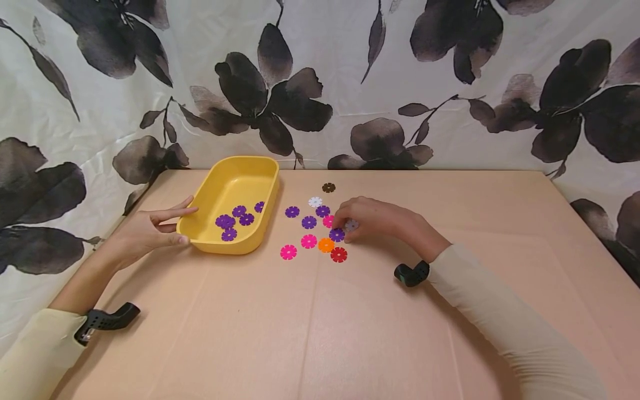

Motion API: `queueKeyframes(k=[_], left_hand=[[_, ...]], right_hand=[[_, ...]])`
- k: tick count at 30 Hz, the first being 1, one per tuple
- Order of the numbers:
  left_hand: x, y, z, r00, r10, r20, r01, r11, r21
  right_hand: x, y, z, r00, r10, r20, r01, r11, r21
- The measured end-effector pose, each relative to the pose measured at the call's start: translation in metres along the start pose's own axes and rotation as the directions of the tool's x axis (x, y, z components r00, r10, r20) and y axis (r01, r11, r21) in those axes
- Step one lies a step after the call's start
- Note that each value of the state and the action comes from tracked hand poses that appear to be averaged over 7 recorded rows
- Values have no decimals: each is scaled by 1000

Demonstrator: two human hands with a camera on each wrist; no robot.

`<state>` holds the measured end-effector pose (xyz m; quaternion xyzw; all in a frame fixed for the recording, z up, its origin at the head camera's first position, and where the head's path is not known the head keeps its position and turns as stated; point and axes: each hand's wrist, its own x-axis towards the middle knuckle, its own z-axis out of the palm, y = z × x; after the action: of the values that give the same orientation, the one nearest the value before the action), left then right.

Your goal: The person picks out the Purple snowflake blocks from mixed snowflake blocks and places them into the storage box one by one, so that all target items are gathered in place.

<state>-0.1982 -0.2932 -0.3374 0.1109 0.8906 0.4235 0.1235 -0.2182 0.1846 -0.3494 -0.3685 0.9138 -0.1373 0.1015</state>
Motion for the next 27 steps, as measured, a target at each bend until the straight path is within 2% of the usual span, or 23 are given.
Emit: queueKeyframes(k=[12,22,27], left_hand=[[0,1,0,1000,-13,-1,13,1000,6],[-1,1,0,1000,0,-2,0,1000,8],[-2,1,1,1000,3,-7,-3,1000,15]], right_hand=[[5,6,0,997,-66,35,65,998,4],[17,31,5,993,-117,19,112,979,172],[16,33,6,992,-123,1,121,979,166]])
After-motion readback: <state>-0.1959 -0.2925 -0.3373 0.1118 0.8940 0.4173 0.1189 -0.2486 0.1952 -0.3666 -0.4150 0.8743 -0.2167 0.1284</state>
